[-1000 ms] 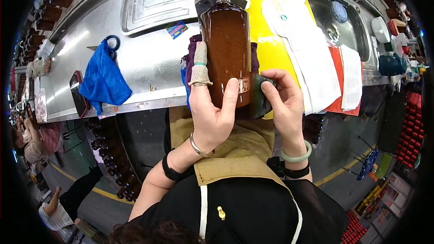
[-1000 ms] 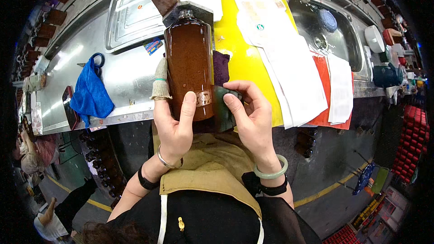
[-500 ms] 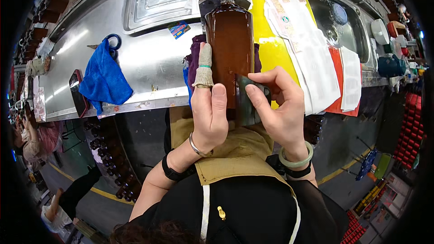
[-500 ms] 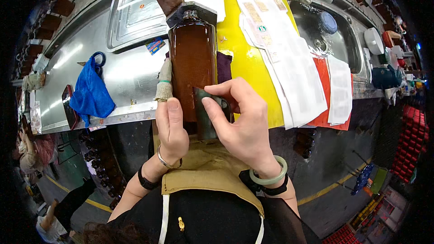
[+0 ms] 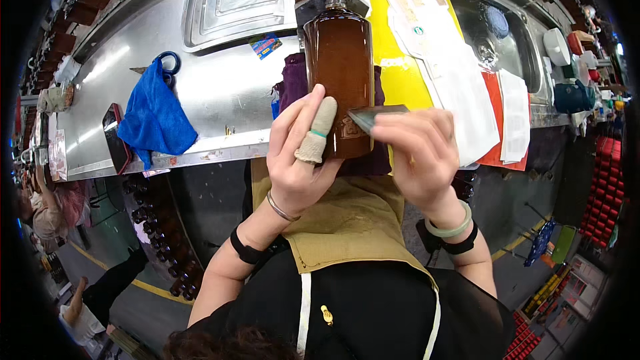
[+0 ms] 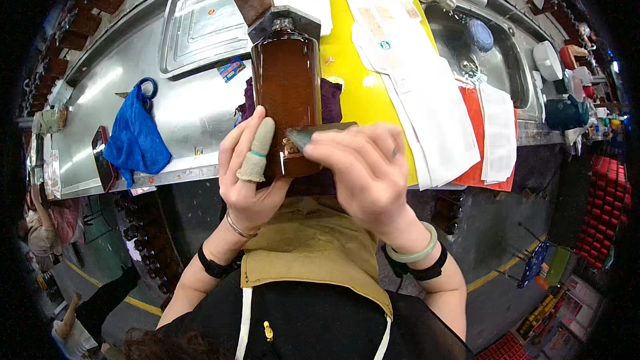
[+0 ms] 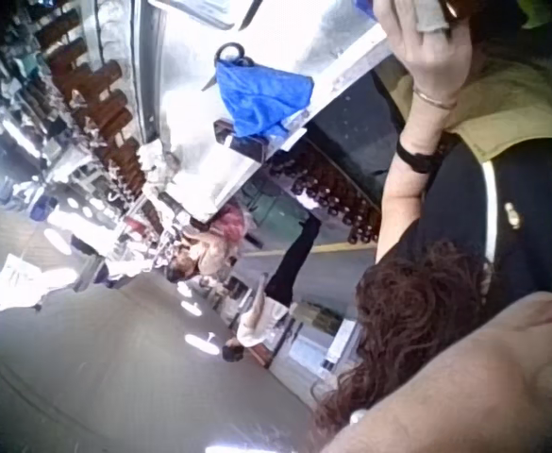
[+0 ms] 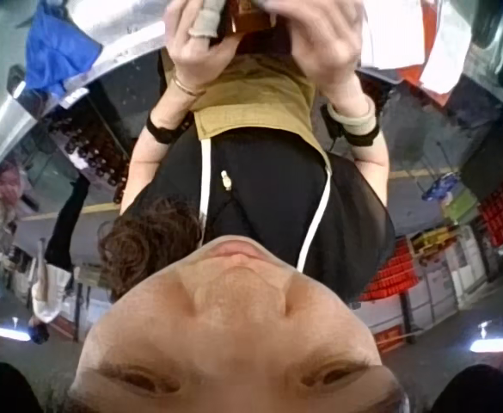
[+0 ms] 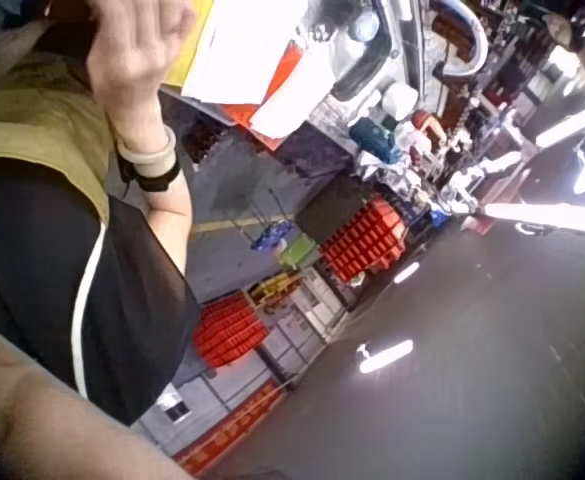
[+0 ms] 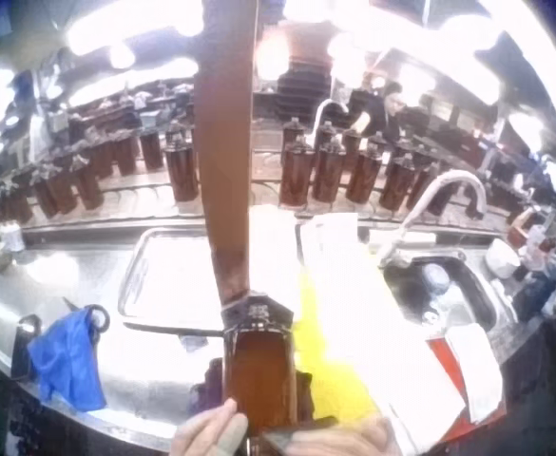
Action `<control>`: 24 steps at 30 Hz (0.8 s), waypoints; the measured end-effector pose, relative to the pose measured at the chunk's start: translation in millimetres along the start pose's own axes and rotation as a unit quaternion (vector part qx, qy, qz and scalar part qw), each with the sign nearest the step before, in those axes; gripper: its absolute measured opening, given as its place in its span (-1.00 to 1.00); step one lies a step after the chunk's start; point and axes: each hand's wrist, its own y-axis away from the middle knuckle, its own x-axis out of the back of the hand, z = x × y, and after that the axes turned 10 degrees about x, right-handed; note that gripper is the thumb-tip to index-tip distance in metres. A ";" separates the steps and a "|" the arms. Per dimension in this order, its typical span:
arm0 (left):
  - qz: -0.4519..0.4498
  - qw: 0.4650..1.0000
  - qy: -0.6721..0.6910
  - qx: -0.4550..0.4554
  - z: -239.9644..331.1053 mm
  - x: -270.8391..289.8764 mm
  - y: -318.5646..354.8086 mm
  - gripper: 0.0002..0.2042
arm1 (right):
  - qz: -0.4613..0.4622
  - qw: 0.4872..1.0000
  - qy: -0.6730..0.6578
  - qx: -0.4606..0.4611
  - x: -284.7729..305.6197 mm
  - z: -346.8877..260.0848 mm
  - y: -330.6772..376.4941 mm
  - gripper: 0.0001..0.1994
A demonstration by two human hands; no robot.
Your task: Polishing and inspecting labels on brown liquor bottles at a factory workstation.
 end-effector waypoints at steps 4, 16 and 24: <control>-0.003 0.999 0.040 0.019 -7.3 -2.5 8.3 -0.20 | -0.107 0.989 -0.082 0.067 3.3 -22.6 -7.8 -0.76; -0.085 0.991 0.056 0.087 -24.0 6.3 20.9 -0.13 | -0.087 0.991 -0.092 0.033 -11.9 -7.3 -32.5 -0.77; -0.054 0.994 0.046 0.083 -17.0 -3.1 11.0 -0.10 | -0.043 0.977 -0.093 0.185 -13.8 -7.4 -4.9 -0.74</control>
